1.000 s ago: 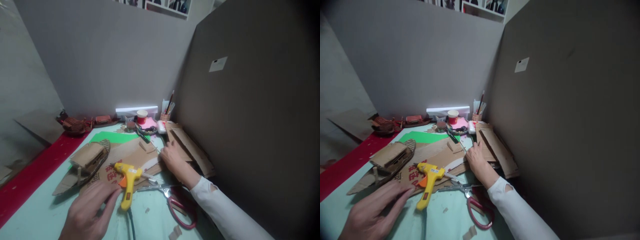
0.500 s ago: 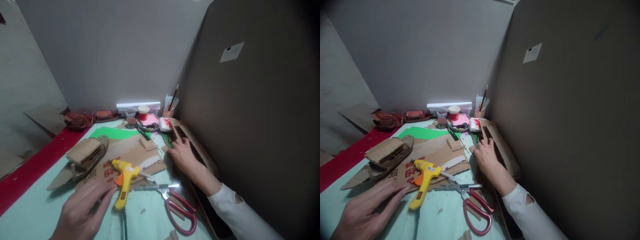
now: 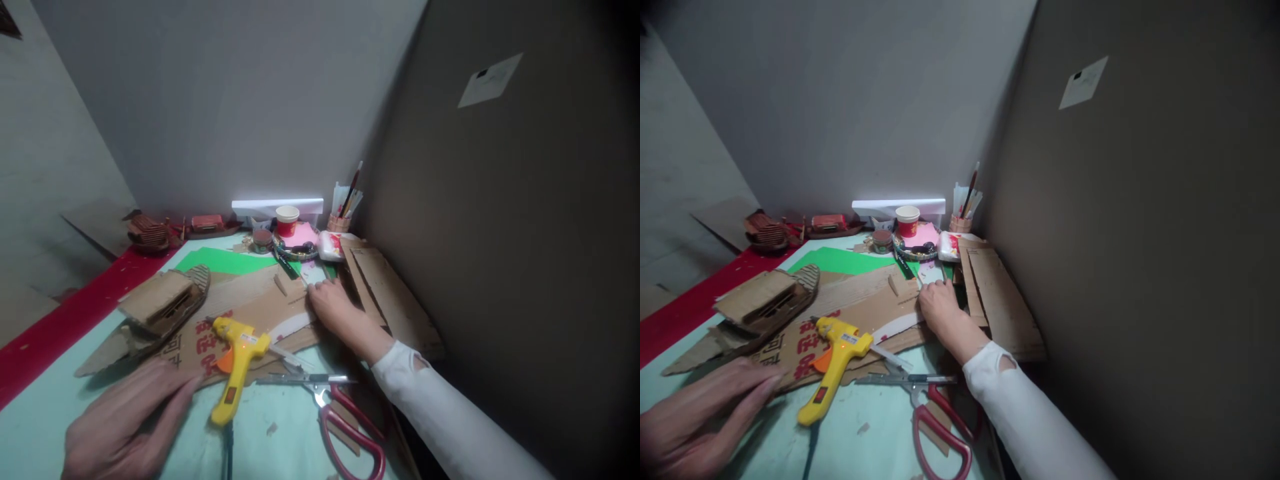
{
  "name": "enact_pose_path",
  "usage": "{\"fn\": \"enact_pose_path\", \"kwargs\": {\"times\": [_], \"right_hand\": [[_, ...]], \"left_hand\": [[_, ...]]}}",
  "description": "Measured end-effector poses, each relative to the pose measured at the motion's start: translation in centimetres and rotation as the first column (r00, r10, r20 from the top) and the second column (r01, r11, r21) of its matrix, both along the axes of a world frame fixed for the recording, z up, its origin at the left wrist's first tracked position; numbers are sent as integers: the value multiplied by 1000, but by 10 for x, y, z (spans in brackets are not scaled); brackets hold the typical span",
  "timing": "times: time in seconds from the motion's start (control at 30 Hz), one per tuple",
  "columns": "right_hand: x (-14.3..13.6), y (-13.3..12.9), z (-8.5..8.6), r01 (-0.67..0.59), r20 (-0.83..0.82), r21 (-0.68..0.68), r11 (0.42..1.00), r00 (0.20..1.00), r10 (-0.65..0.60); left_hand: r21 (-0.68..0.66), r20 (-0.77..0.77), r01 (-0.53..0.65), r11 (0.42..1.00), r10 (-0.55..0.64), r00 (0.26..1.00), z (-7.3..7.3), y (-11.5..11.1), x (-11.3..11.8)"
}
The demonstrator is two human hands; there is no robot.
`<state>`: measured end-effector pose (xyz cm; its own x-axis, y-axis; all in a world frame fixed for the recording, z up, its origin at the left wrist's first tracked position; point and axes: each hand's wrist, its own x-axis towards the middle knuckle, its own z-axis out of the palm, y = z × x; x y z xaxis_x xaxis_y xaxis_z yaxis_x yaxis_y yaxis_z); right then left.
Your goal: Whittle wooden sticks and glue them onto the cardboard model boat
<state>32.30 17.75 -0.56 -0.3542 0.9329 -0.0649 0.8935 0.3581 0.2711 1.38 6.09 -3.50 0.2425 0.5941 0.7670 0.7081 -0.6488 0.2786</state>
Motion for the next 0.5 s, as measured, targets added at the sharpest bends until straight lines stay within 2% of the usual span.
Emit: {"fn": "enact_pose_path", "kwargs": {"times": [0.13, 0.27, 0.4, 0.5], "right_hand": [[-6, 7, -3, 50, -34, -15, 999, 998, -50], [-13, 14, -1, 176, -65, -15, 984, 982, -177], [-16, 24, 3, 325, -103, -58, 944, 939, -330], [-19, 28, 8, 416, -131, -94, 905, 895, -425]], "left_hand": [[89, -20, 9, 996, -7, 1000, 7, -3, 5], [221, -57, 77, 972, -66, 996, 23, -7, 13], [203, -88, 206, 957, -191, 978, 37, -14, 17], [176, -60, 255, 951, -248, 967, 45, -17, 20]]}}
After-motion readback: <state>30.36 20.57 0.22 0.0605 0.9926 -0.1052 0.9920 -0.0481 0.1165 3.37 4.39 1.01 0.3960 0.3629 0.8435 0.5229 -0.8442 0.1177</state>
